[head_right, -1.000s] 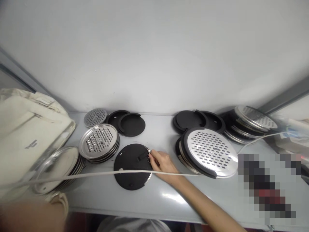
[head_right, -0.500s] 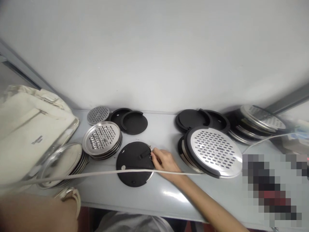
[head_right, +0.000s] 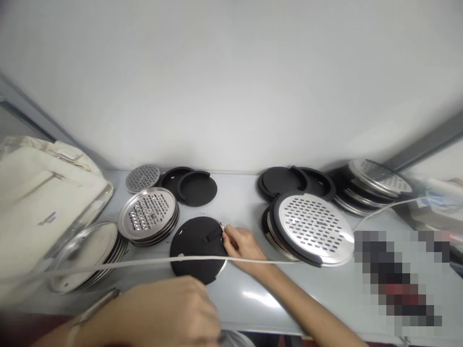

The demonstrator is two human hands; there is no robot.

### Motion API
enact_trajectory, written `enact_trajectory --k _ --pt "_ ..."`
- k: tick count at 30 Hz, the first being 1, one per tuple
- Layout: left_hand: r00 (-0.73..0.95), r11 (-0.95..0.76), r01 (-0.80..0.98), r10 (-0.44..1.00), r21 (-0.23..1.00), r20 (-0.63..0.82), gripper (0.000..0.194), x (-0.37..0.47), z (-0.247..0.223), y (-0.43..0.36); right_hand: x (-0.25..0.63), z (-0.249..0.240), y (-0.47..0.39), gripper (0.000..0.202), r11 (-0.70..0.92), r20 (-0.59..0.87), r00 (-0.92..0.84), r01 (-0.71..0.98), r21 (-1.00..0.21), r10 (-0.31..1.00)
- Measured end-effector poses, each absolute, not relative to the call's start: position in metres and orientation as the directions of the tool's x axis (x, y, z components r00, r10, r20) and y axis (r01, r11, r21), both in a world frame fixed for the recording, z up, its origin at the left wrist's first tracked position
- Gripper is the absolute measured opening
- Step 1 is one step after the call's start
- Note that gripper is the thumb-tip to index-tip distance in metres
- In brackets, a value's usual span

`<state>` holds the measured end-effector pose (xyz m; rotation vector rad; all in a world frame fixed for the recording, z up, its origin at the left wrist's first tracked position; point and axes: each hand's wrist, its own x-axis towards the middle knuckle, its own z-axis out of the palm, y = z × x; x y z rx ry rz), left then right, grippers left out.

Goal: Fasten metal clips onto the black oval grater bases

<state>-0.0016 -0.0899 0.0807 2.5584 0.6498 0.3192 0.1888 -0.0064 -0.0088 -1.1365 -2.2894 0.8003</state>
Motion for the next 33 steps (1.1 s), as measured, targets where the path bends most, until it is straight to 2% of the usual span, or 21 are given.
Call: enact_trajectory --k 1,2,5,8,12,21,26,29,33 --pt "0.853 -0.754 0.432 0.519 0.495 0.045 0.03 -0.004 0.08 -0.08 0.189 -0.009 -0.006 0.026 0.485 0.143 -0.549 0.551 -0.679 0.823" --pt "0.79 -0.69 0.547 0.613 0.474 -0.019 0.029 -0.006 0.078 -0.071 0.188 -0.008 -0.006 0.026 0.48 0.144 -0.545 0.547 -0.686 0.826" --pt "0.56 -0.52 0.761 0.828 0.388 0.009 0.025 -0.012 0.068 -0.045 0.188 -0.007 -0.006 0.026 0.468 0.144 -0.54 0.531 -0.706 0.829" --pt "0.468 -0.45 0.835 0.883 0.317 0.021 0.023 -0.012 0.052 -0.028 0.189 -0.006 -0.004 0.025 0.462 0.144 -0.536 0.525 -0.715 0.832" --pt "0.471 -0.466 0.853 0.881 0.236 0.039 0.022 -0.007 0.033 -0.016 0.19 -0.006 -0.003 0.022 0.445 0.139 -0.533 0.504 -0.74 0.835" --pt "0.477 -0.492 0.832 0.871 0.257 0.12 0.017 -0.006 0.019 -0.011 0.189 -0.004 -0.002 0.016 0.434 0.118 -0.537 0.513 -0.741 0.835" --pt "0.472 -0.478 0.829 0.876 0.289 0.094 0.015 -0.008 0.017 -0.012 0.189 -0.005 -0.002 0.016 0.45 0.141 -0.526 0.522 -0.725 0.839" --pt "0.471 -0.476 0.818 0.877 0.324 0.099 0.022 -0.009 0.017 -0.013 0.19 -0.005 -0.003 0.015 0.469 0.165 -0.526 0.52 -0.714 0.834" --pt "0.51 -0.545 0.767 0.838 0.338 0.193 0.033 -0.009 0.019 -0.012 0.191 -0.004 -0.003 0.013 0.499 0.204 -0.524 0.517 -0.695 0.827"
